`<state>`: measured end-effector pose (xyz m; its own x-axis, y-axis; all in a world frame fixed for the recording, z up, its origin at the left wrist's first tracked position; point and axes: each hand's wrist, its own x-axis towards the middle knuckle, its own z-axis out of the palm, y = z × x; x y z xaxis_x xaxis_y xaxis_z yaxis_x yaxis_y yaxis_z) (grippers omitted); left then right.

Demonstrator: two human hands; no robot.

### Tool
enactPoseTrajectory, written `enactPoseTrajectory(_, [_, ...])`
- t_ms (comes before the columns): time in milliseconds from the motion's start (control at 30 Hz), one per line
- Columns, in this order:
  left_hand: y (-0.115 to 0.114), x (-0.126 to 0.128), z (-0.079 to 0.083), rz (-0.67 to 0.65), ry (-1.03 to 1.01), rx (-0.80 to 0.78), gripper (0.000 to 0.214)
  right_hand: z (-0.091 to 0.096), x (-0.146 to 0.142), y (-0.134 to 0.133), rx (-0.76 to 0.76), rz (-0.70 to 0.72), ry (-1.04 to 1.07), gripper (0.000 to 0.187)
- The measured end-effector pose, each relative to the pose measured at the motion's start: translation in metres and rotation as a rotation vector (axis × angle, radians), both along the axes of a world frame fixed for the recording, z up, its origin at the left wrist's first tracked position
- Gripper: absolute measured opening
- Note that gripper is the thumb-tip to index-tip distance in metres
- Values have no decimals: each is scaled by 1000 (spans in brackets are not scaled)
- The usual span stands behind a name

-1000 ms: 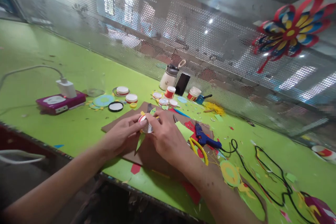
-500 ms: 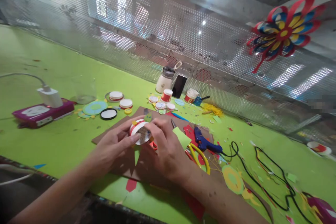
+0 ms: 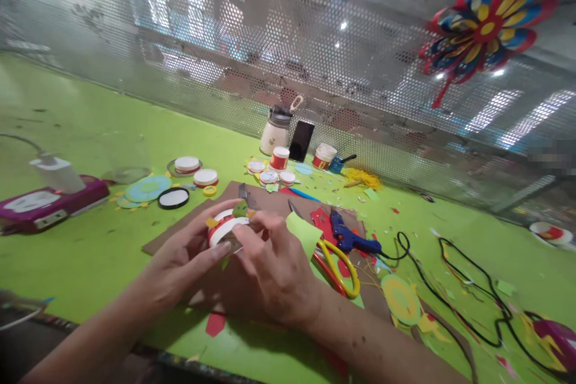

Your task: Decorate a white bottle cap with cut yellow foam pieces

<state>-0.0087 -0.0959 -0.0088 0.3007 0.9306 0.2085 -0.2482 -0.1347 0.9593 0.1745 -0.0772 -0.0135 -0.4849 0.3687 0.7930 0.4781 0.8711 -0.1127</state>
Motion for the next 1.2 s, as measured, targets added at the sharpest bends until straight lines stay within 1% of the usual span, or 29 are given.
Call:
enactPoseTrajectory(167, [-3,2,1,55,6,-2,54,-3,2,-2,-1,-20,42,63])
enactPoseTrajectory(233, [-5,4,3,77,3,17,52,-1,4,-4,22,-22,36,65])
enactPoseTrajectory(300, [-7,7,8,68,8,49,49,4,8,-7,53,-28,17,68])
enactPoseTrajectory(467, [-9,19,32,-70,-39,126,45,26,23,-19,110,-77,5,70])
enactPoseTrajectory(600, [-2,34,46,-154,-37,135,42,38,39,-27,129,-122,-29,73])
enactPoseTrajectory(733, [6,49,55,-217,-63,112,40,37,54,-28,134,-161,-15,76])
enactPoseTrajectory(867, [9,62,64,-258,-29,57,36,31,66,-26,152,-193,73,69])
enactPoseTrajectory(1000, [14,70,64,-320,-29,28,39,27,74,-20,148,-195,85,64])
enactPoseTrajectory(1100, [19,73,59,-368,-78,-27,38,24,77,-14,186,-184,88,59])
enactPoseTrajectory(1200, [22,73,52,-439,-152,-54,38,21,80,-11,173,-172,41,58])
